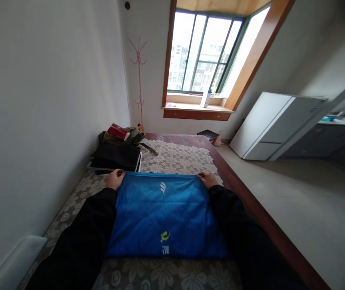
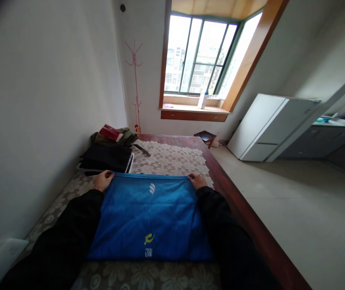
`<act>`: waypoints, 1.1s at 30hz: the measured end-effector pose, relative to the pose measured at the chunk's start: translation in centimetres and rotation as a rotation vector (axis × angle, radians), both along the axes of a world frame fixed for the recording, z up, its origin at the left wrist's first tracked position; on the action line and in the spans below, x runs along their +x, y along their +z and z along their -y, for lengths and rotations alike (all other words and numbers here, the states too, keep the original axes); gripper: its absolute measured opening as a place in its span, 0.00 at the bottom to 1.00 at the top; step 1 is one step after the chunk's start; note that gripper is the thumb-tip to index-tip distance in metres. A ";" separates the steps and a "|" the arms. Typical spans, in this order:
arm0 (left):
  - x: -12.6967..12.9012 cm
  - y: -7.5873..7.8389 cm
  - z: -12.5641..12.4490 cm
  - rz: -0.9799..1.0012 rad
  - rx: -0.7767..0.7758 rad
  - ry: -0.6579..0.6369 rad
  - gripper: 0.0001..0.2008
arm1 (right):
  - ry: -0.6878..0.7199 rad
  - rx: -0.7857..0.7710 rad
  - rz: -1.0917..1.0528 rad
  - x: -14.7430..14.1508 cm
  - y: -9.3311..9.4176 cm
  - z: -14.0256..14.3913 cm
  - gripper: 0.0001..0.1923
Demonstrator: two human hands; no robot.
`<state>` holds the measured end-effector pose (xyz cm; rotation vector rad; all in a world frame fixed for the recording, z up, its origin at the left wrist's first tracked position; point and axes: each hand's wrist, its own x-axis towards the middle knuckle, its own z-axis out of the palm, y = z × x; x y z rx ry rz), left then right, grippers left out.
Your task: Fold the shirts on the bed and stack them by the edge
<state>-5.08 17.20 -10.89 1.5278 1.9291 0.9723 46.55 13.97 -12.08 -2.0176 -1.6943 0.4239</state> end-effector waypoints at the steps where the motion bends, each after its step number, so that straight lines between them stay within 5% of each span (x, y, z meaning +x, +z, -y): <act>1: -0.1 0.0 0.1 -0.012 -0.009 -0.007 0.13 | -0.017 -0.006 0.002 0.0 -0.1 0.1 0.13; 5: -1.8 0.1 3.2 -0.080 -0.074 -0.053 0.25 | -0.064 -0.024 0.007 1.3 -0.8 2.8 0.28; 11: -5.2 0.4 13.8 -0.288 -0.292 -0.154 0.22 | 0.033 -0.198 0.035 4.7 -1.8 14.1 0.17; 14: -4.7 1.1 18.3 -0.410 -0.409 -0.184 0.20 | 0.172 -0.319 0.046 4.6 -2.1 19.6 0.26; 17: -3.5 1.9 21.3 -0.449 -0.449 -0.128 0.21 | 0.146 -0.384 0.082 2.9 -2.5 23.5 0.28; 23: -3.5 1.8 25.0 -0.489 -0.584 -0.099 0.22 | -0.081 -0.407 0.186 0.7 -2.8 27.0 0.24; 28: -4.5 1.2 26.5 -0.426 -0.541 -0.151 0.21 | 0.003 -0.518 0.127 1.7 -3.4 28.4 0.24; 33: -4.9 0.5 26.8 -0.153 -0.542 -0.058 0.24 | 0.007 -0.395 0.114 1.5 -3.9 29.3 0.21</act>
